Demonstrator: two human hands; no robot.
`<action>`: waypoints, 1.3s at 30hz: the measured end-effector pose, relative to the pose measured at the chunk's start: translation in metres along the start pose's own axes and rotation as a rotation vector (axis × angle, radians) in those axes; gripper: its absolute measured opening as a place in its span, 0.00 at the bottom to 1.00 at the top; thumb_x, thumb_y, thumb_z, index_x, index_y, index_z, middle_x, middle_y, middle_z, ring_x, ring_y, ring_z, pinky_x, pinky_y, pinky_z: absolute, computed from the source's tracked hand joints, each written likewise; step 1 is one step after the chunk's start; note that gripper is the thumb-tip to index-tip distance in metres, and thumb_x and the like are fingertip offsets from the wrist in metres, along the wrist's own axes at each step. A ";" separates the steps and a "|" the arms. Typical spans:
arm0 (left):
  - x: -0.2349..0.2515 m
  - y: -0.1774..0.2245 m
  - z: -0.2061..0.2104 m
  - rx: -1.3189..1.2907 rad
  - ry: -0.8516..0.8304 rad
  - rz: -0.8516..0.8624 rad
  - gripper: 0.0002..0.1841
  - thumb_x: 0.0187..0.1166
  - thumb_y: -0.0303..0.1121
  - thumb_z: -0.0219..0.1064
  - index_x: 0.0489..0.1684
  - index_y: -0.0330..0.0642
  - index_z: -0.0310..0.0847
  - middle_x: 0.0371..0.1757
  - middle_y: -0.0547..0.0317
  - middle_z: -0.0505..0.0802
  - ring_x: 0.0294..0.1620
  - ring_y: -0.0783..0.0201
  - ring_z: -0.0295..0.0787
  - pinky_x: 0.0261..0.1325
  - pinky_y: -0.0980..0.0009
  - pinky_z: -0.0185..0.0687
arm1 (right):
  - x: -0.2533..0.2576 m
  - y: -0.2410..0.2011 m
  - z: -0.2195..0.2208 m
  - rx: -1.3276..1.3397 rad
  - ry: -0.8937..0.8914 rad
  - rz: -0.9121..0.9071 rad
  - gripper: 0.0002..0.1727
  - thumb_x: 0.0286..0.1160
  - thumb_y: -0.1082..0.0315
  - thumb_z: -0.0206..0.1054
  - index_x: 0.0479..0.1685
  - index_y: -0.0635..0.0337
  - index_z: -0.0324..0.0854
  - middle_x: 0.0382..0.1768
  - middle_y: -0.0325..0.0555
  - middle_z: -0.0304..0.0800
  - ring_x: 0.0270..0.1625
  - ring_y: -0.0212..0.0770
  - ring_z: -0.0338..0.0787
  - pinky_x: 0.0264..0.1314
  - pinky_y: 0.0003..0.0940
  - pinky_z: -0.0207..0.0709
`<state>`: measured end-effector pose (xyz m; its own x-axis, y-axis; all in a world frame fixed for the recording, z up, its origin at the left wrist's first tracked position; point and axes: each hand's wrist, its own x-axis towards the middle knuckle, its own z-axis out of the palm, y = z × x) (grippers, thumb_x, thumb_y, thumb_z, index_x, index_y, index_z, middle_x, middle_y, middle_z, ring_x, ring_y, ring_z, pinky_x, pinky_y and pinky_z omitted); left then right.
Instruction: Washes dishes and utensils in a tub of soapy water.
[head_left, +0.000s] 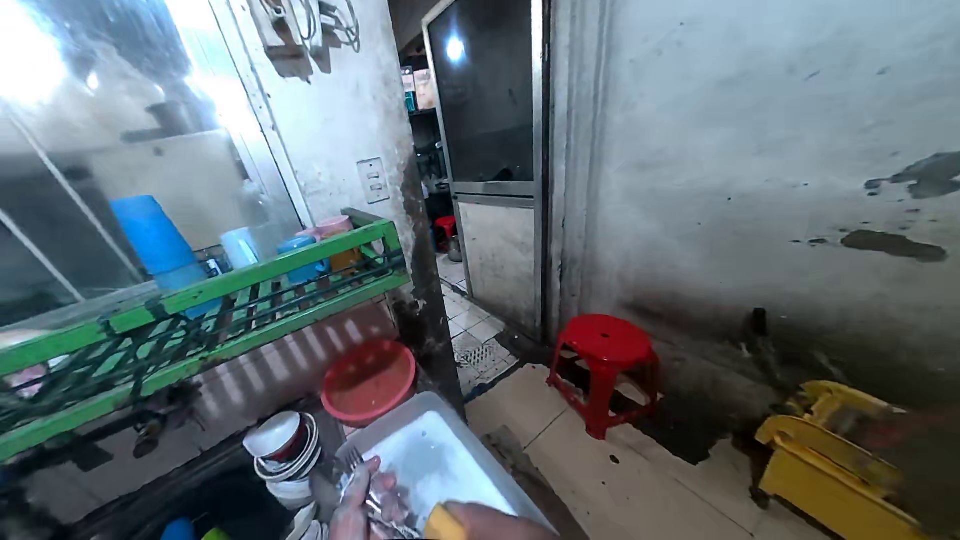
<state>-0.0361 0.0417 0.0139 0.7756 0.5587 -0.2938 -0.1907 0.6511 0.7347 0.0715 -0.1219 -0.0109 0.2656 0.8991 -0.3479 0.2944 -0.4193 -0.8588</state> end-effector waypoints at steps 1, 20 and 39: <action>0.001 -0.002 -0.002 0.025 0.031 -0.035 0.20 0.97 0.42 0.36 0.54 0.41 0.74 0.19 0.62 0.85 0.10 0.71 0.76 0.14 0.76 0.76 | 0.001 0.003 -0.004 -0.170 0.036 0.047 0.34 0.74 0.66 0.74 0.80 0.65 0.70 0.67 0.68 0.83 0.70 0.64 0.84 0.73 0.65 0.73; -0.030 -0.039 0.009 0.566 0.013 -0.158 0.13 0.93 0.31 0.53 0.42 0.29 0.77 0.16 0.55 0.85 0.15 0.64 0.85 0.24 0.70 0.86 | 0.004 -0.031 -0.029 0.926 0.333 -0.019 0.23 0.73 0.75 0.69 0.68 0.62 0.71 0.44 0.48 0.91 0.43 0.39 0.93 0.47 0.37 0.90; -0.035 -0.038 0.028 0.505 0.196 -0.122 0.01 0.88 0.20 0.54 0.47 0.31 0.68 0.15 0.59 0.78 0.08 0.72 0.72 0.12 0.80 0.70 | 0.025 -0.032 -0.026 0.136 0.363 0.000 0.29 0.75 0.67 0.71 0.77 0.66 0.74 0.63 0.66 0.86 0.66 0.57 0.86 0.74 0.54 0.75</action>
<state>-0.0391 -0.0171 0.0138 0.6384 0.6109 -0.4682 0.2433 0.4170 0.8757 0.0927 -0.0894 0.0173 0.5805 0.7859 -0.2130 0.1768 -0.3770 -0.9092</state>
